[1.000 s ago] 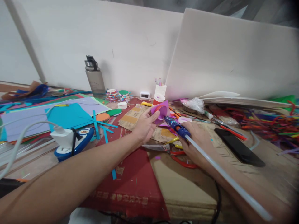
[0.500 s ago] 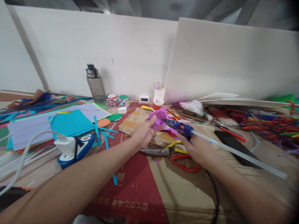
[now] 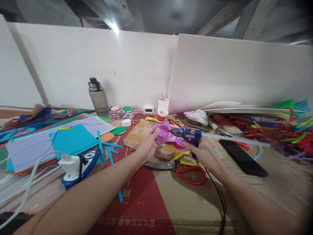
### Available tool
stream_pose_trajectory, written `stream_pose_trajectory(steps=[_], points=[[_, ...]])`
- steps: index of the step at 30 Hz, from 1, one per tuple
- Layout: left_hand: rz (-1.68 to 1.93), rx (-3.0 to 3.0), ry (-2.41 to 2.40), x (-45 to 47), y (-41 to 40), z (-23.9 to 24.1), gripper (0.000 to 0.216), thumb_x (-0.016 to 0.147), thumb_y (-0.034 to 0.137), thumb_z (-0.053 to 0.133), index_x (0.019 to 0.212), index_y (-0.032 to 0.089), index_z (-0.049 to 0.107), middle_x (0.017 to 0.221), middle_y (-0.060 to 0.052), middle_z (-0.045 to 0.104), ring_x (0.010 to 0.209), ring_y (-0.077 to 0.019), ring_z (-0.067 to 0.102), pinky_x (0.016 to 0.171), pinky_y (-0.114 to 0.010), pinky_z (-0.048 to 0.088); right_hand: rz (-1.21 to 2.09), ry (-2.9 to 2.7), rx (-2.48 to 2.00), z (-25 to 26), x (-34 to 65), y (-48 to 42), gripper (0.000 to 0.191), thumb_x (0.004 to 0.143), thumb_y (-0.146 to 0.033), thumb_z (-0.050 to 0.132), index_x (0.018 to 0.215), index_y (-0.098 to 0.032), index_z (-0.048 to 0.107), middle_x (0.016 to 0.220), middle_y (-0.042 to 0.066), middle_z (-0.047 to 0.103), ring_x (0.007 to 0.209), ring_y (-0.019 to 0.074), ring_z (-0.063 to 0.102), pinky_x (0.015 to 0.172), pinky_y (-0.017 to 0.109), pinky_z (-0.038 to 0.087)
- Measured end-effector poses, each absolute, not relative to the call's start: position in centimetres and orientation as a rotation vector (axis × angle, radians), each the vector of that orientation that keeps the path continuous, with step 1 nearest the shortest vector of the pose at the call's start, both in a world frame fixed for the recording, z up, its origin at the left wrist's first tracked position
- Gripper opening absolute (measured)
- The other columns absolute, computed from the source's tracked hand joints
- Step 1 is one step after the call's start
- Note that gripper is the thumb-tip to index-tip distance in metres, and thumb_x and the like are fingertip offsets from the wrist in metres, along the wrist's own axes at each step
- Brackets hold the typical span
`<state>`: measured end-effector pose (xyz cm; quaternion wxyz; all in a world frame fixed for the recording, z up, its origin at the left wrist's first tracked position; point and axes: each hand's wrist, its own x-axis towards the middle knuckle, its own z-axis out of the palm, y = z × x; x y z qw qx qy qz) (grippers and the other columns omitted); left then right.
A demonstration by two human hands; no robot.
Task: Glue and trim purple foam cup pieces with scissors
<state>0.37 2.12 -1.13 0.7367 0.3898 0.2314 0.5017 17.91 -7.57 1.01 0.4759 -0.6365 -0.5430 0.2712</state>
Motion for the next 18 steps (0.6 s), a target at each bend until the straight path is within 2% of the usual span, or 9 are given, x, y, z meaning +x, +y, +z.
stream_pose_trajectory(steps=[4,9,14,18], points=[[1.064,0.864,0.541,0.3,2.2,-1.2,0.025,0.082,0.028,0.075,0.101,0.012,0.069,0.095,-0.010,0.076,0.082,-0.0178,0.071,0.082,-0.034,0.059,0.825,-1.199,-1.585,1.0,18.2,-7.3,0.031,0.071,-0.051,0.067,0.073,-0.021,0.061,0.044,-0.003,0.053,0.041,0.0151,0.049,0.043,0.027,0.037],[1.069,0.918,0.555,0.3,2.3,-1.2,0.030,0.080,0.032,0.077,0.102,0.012,0.069,0.102,-0.012,0.076,0.089,-0.0198,0.072,0.085,-0.035,0.058,0.867,-1.175,-1.593,0.7,18.7,-7.0,0.030,0.072,-0.048,0.069,0.074,-0.019,0.061,0.042,-0.004,0.052,0.039,0.0133,0.048,0.042,0.025,0.035],[1.171,0.854,0.619,0.1,2.7,-1.0,0.020,0.080,0.026,0.077,0.094,0.014,0.069,0.095,-0.007,0.076,0.084,-0.0152,0.071,0.085,-0.030,0.057,0.873,-1.119,-1.517,0.5,19.2,-6.8,0.033,0.073,-0.050,0.070,0.068,-0.019,0.058,0.047,-0.003,0.056,0.042,0.0122,0.050,0.046,0.025,0.039],[1.169,0.835,0.627,0.2,2.8,-0.5,0.014,0.082,0.022,0.073,0.093,0.014,0.070,0.094,-0.008,0.077,0.085,-0.0159,0.072,0.084,-0.029,0.057,0.803,-0.949,-1.355,0.8,19.4,-6.4,0.035,0.065,-0.048,0.076,0.077,-0.020,0.059,0.054,-0.005,0.056,0.044,0.0107,0.046,0.045,0.025,0.039]])
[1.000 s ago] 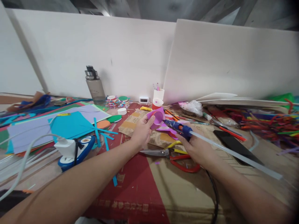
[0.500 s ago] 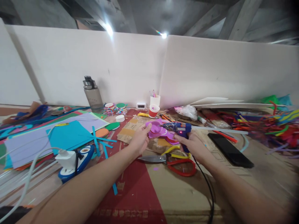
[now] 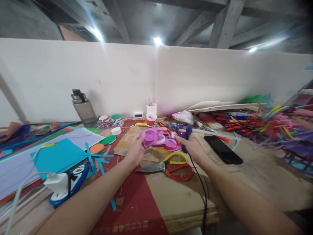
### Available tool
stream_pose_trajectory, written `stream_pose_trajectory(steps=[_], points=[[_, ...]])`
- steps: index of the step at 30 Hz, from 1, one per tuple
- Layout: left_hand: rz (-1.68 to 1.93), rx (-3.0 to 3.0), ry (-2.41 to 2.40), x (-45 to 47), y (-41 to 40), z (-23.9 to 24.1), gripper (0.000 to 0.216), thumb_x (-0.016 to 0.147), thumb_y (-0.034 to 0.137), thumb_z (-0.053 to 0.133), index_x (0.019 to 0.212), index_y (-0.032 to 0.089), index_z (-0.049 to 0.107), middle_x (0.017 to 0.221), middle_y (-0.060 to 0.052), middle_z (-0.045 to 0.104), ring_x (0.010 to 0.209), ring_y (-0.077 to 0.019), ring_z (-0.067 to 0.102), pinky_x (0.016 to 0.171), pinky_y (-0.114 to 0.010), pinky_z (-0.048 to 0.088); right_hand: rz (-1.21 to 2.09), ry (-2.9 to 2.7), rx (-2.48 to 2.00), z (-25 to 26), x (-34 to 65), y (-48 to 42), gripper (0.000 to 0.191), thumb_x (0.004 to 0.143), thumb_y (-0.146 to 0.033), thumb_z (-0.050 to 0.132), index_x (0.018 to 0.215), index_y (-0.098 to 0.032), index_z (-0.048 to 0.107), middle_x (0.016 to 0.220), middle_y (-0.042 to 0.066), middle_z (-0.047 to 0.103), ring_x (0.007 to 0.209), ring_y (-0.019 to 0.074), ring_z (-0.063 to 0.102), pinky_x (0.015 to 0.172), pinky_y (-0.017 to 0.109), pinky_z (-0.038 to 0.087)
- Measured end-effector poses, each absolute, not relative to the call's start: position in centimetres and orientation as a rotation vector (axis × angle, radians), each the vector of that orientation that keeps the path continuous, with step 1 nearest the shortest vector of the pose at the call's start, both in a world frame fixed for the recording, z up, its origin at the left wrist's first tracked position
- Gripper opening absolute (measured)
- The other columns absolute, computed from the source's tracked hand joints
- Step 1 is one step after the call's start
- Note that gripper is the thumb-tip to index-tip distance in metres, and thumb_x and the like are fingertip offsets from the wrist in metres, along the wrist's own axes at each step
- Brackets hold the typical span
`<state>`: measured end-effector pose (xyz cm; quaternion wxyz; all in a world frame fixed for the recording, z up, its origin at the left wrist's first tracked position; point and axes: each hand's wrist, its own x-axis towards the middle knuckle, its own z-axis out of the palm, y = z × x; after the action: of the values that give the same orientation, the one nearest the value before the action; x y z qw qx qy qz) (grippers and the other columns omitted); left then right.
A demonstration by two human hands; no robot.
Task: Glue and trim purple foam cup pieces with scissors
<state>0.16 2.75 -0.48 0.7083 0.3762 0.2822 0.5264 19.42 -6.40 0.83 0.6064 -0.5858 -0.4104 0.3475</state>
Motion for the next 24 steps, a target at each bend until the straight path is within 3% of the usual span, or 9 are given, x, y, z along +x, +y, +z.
stream_pose_trajectory(steps=[6,15,24], points=[[1.097,0.870,0.679,0.2,2.4,0.1,0.011,0.084,0.015,0.067,0.094,0.014,0.071,0.091,-0.008,0.077,0.083,-0.0167,0.072,0.084,-0.031,0.058,0.748,-0.864,-1.255,1.8,20.9,-6.2,0.041,0.062,-0.052,0.075,0.080,-0.020,0.058,0.061,-0.004,0.055,0.047,0.0108,0.048,0.045,0.026,0.040],[1.106,0.939,0.793,-1.0,6.1,1.0,0.016,0.073,0.011,0.074,0.089,0.012,0.073,0.092,-0.009,0.076,0.081,-0.0173,0.070,0.082,-0.032,0.057,0.702,-0.878,-1.254,2.1,22.5,-6.8,0.039,0.066,-0.054,0.070,0.081,-0.020,0.057,0.061,-0.005,0.053,0.048,0.0111,0.048,0.047,0.027,0.040],[1.195,0.975,0.949,1.4,10.0,0.7,0.014,0.059,0.009,0.079,0.067,0.013,0.069,0.064,-0.007,0.071,0.071,-0.0216,0.069,0.075,-0.036,0.056,0.572,-0.944,-1.402,-0.3,22.8,-5.7,0.033,0.070,-0.048,0.071,0.080,-0.021,0.056,0.052,-0.005,0.055,0.045,0.0143,0.051,0.047,0.028,0.041]])
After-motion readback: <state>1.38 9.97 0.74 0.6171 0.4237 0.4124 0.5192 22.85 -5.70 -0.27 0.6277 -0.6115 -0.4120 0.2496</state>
